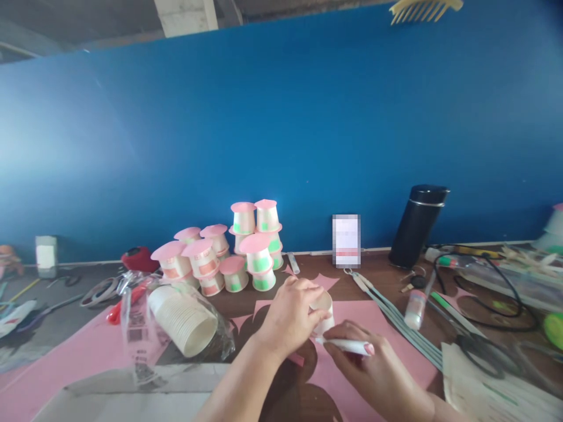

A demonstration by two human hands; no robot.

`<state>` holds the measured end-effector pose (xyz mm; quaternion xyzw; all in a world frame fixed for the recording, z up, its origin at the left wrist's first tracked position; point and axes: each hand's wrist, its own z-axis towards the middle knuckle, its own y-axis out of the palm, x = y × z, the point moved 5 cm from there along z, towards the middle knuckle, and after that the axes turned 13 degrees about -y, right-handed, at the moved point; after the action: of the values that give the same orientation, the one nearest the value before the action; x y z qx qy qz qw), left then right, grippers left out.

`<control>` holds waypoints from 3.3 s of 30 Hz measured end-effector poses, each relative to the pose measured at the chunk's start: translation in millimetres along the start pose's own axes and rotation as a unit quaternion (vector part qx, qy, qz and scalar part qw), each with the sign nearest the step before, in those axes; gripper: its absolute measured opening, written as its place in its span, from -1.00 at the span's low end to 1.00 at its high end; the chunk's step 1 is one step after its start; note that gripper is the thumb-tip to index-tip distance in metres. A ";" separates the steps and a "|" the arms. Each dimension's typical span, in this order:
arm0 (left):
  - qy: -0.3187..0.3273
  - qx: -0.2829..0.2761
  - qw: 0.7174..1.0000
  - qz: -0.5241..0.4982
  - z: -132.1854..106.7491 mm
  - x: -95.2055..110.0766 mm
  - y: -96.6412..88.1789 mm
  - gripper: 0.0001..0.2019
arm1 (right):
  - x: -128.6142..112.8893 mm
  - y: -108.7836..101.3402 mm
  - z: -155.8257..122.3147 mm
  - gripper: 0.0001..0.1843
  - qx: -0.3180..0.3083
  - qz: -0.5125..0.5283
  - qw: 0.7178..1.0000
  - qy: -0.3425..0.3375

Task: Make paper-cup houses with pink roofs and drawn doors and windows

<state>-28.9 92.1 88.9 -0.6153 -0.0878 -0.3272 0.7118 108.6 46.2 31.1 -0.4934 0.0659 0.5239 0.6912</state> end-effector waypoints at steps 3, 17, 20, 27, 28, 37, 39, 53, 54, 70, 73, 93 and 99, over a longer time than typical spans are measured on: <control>-0.001 0.003 1.000 0.001 -1.2 1.0 -0.7 -0.70 | 5.6 4.0 -1.5 -0.85 0.003 0.000 1.000 0.020; -0.013 0.000 1.000 0.002 -1.8 -1.0 1.3 -0.69 | 8.2 4.8 -0.5 -0.79 -0.007 0.030 0.993 0.114; -0.014 0.000 1.000 0.003 -1.3 -0.9 0.8 -0.69 | 8.6 4.0 0.4 -0.75 -0.005 0.043 0.991 0.129; -0.014 0.001 1.000 0.003 -2.0 -0.8 0.2 -0.70 | 12.2 5.5 -0.1 -0.71 -0.007 0.056 0.988 0.144; -0.014 0.002 1.000 0.004 -2.3 -0.7 0.3 -0.70 | 12.7 5.7 -0.3 -0.71 -0.008 0.055 0.988 0.145; -0.020 -0.002 1.000 0.004 -1.8 -0.6 -0.2 -0.69 | 12.5 5.8 -1.1 -0.71 -0.013 0.056 0.986 0.154; -0.020 -0.002 1.000 0.006 -1.7 -0.4 -0.2 -0.69 | 12.2 5.5 -0.4 -0.72 -0.013 0.055 0.987 0.154; -0.020 -0.002 1.000 0.006 -2.6 0.4 -0.6 -0.72 | 13.6 4.7 -0.5 -0.73 -0.014 0.040 0.988 0.150; -0.019 -0.002 1.000 0.005 -2.9 0.7 -1.0 -0.73 | 14.6 4.9 -0.6 -0.72 -0.015 0.035 0.988 0.150; -0.015 -0.003 1.000 0.004 -4.1 3.1 -3.5 -0.75 | 18.7 3.0 -4.0 -0.74 -0.007 0.020 0.988 0.155; -0.017 -0.006 1.000 0.005 -4.0 2.8 -3.1 -0.75 | 21.1 2.7 -5.9 -0.74 -0.008 0.011 0.987 0.160; -0.010 0.000 1.000 0.005 -3.5 -1.5 -0.7 -0.70 | 18.8 -10.7 1.0 -0.82 -0.007 -0.052 0.987 0.152; -0.002 0.009 1.000 0.003 -2.3 -2.4 1.2 -0.70 | 23.0 -11.8 2.8 -0.80 -0.009 -0.083 0.986 0.144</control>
<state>-30.7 90.8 86.2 -0.6097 -0.0903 -0.3234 0.7180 126.9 63.8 25.8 -0.5733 0.1186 0.3889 0.7113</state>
